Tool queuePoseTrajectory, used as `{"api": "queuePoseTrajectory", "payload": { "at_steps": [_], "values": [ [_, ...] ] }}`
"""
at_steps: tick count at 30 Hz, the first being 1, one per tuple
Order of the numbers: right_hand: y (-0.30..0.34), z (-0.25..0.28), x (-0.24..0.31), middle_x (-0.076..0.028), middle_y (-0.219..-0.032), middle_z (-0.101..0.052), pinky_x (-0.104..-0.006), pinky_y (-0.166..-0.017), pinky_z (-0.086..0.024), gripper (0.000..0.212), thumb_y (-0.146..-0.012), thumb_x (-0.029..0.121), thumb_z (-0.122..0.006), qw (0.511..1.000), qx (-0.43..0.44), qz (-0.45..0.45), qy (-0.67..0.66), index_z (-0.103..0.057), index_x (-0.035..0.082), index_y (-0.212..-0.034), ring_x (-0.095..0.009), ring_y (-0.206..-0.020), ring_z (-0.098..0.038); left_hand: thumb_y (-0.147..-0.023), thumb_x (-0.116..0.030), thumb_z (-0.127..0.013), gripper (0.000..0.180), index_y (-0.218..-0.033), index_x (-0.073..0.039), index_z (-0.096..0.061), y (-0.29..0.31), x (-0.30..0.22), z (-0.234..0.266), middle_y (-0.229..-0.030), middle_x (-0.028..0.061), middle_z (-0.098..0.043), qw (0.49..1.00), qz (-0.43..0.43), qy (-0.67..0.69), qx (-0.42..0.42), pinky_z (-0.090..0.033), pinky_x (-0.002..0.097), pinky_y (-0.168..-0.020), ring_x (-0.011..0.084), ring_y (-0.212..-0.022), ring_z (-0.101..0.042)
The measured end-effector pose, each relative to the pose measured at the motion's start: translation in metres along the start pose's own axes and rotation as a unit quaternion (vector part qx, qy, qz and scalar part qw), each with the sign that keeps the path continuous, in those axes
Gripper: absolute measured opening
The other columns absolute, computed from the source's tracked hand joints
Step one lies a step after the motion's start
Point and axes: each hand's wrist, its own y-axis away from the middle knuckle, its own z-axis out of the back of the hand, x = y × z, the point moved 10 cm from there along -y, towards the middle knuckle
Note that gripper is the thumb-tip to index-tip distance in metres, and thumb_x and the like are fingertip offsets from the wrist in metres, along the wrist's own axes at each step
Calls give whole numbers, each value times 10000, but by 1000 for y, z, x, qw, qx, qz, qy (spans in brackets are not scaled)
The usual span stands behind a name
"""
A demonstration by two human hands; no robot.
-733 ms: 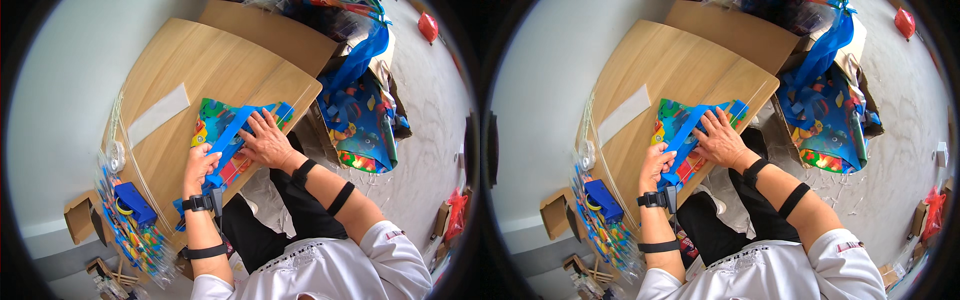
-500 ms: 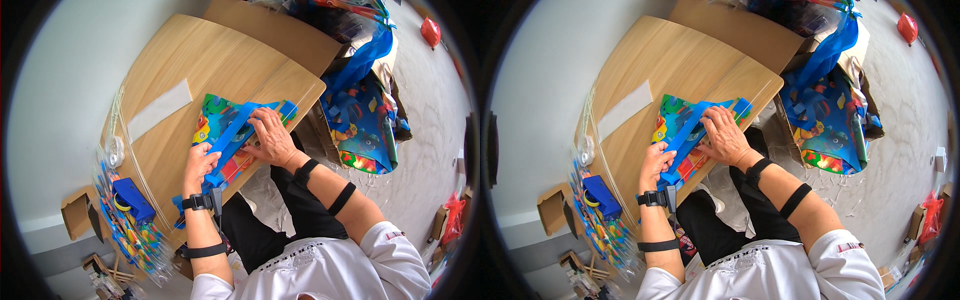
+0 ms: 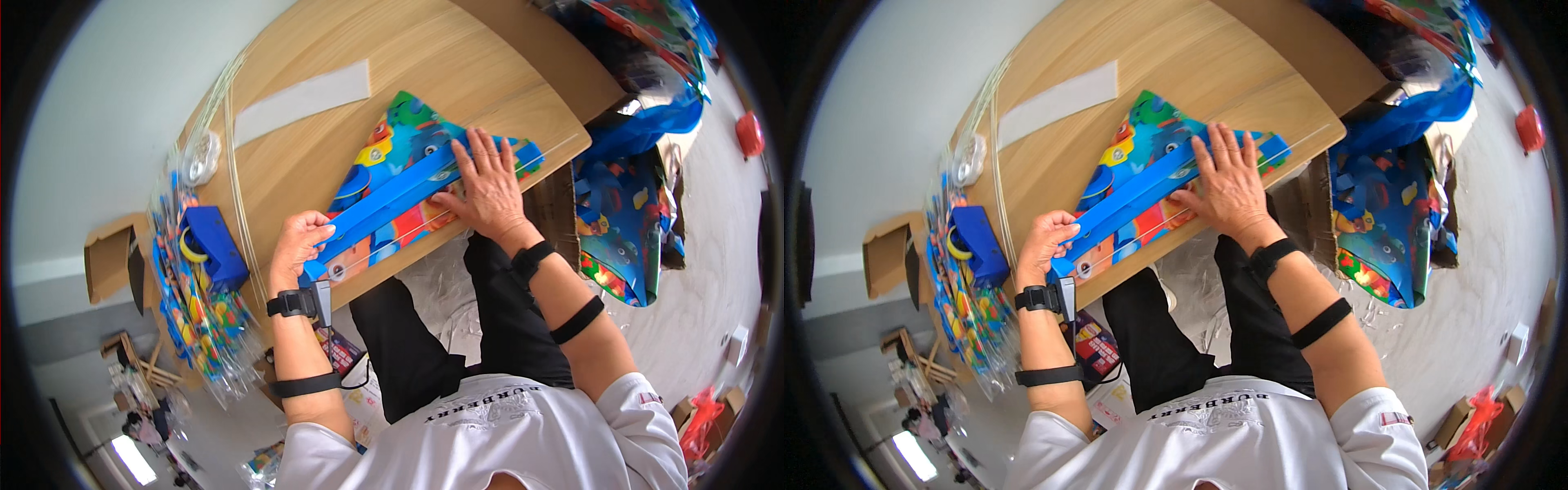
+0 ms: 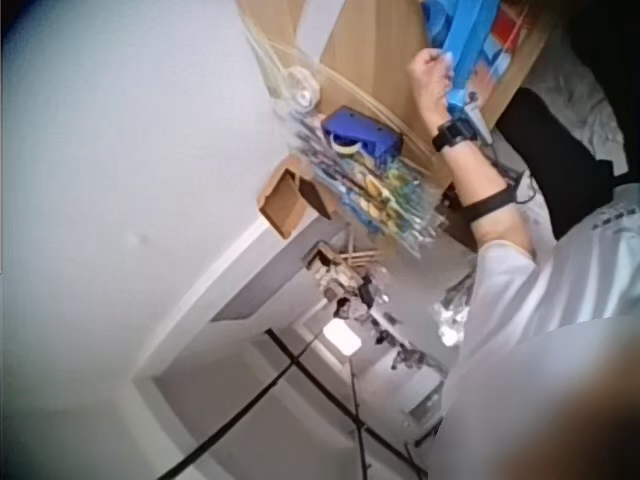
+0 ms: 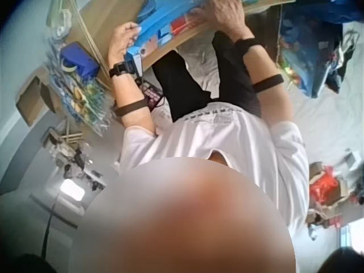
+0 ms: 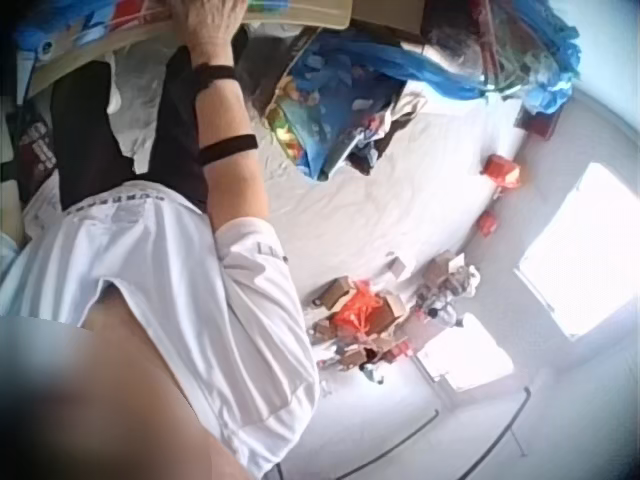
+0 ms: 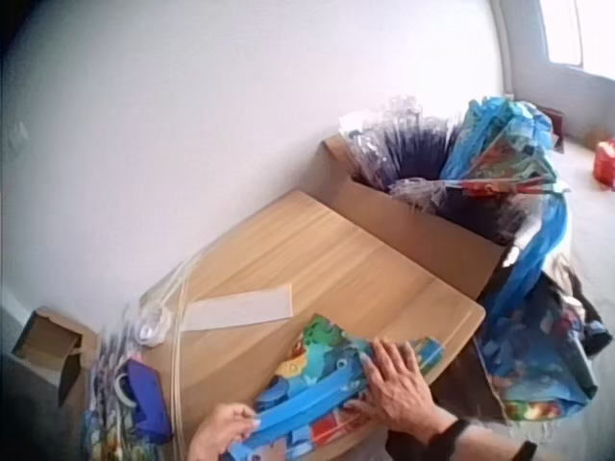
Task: The person is assembling and packing decorative triangular banners (pennants) into clear plastic sleeves.
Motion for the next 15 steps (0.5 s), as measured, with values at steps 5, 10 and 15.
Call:
{"api": "queuePoseTrajectory", "payload": {
  "at_steps": [5,10,15],
  "values": [
    [-1,-3,1,-216,-1478,-346,-522,-1162,-108,829,-784,579,-633,999,10,-3,50,-448,26,-1374,-345,-1412,-262,-809,-95,-716,110,-836,-21,-640,11,11,26,-667,-8,-606,989,-107,-78,-67,-410,209,-511,58,-567,-527],
    [0,-8,5,-207,-1489,-331,-531,-1159,-102,824,-792,547,-642,997,21,2,74,-424,16,-1384,-349,-1416,-248,-721,-105,-759,158,-708,-12,-632,9,18,26,-625,110,-602,953,-126,-221,-166,-449,353,-565,182,-581,-568],
    [5,-7,60,-189,-1482,-338,-536,-1143,-174,748,-727,319,-746,995,-12,102,7,-449,29,-1348,-342,-1394,-293,-715,-132,-778,178,-747,-19,-644,13,13,26,-670,151,-621,948,-107,-242,-174,-467,376,-591,251,-617,-596]
  ]
}}
